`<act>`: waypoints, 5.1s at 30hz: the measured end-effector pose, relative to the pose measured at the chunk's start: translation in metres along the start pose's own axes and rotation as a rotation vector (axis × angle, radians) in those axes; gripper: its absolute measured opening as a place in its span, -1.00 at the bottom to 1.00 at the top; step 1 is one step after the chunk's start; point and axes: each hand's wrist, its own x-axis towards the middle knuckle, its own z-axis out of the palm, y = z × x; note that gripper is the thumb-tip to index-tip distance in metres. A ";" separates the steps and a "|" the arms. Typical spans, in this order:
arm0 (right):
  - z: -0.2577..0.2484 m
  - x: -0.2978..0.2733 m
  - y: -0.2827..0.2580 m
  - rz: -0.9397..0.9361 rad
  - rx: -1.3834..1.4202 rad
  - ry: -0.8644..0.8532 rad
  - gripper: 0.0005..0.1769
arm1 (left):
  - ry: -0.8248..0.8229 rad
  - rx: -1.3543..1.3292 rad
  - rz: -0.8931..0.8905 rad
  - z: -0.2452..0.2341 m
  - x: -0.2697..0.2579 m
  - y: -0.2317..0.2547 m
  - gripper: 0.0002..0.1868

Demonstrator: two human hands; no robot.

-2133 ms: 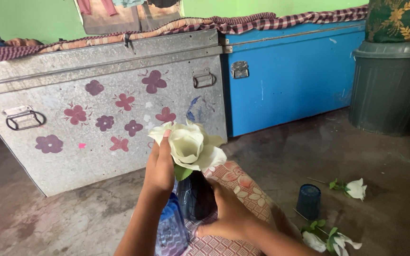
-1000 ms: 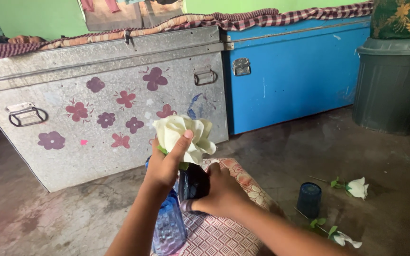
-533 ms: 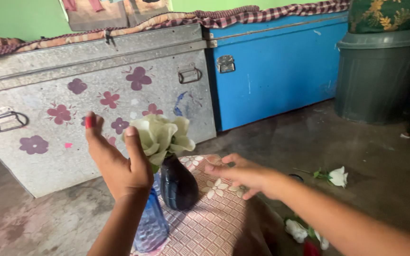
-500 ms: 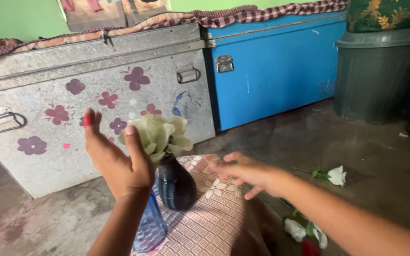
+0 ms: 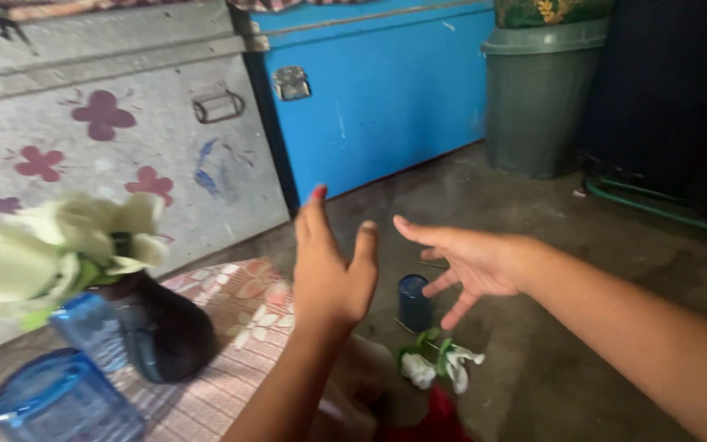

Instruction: The person arranges white artificial flowers into a dark vase, adjusting their positions. Then the person wipes a blue glass with a red cloth.

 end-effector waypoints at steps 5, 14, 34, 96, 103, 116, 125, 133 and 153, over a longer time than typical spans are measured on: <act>-0.047 0.051 0.082 0.173 -0.273 0.028 0.35 | -0.313 0.046 -0.491 0.058 -0.027 -0.033 -0.19; -0.090 0.196 0.267 0.076 -0.757 0.124 -0.04 | -0.467 0.038 -0.622 0.097 -0.064 -0.105 -0.20; -0.058 0.192 0.236 -0.295 -0.499 0.159 -0.66 | -0.533 -0.097 -0.869 0.092 -0.073 -0.114 -0.34; 0.205 -0.054 -0.097 -0.610 0.086 -0.032 -0.68 | -0.069 0.738 -0.347 -0.292 0.001 -0.038 0.45; 0.210 -0.042 -0.100 -0.880 0.296 -0.012 -0.80 | 0.087 0.335 -0.032 -0.279 0.009 -0.058 0.14; 0.252 0.013 -0.095 -1.148 0.271 -0.087 -0.75 | 0.236 -0.166 -0.166 -0.262 0.015 -0.087 -0.50; 0.260 0.019 -0.104 -1.355 0.194 0.114 -0.81 | 0.239 -0.292 -0.212 -0.265 0.016 -0.094 -0.53; 0.277 0.019 -0.108 -1.156 -0.045 0.449 -0.76 | 0.218 -0.333 -0.248 -0.263 0.013 -0.098 -0.59; 0.275 0.027 -0.129 -1.282 -0.430 0.402 -0.81 | -0.176 -0.078 -0.607 -0.265 0.025 -0.083 -0.62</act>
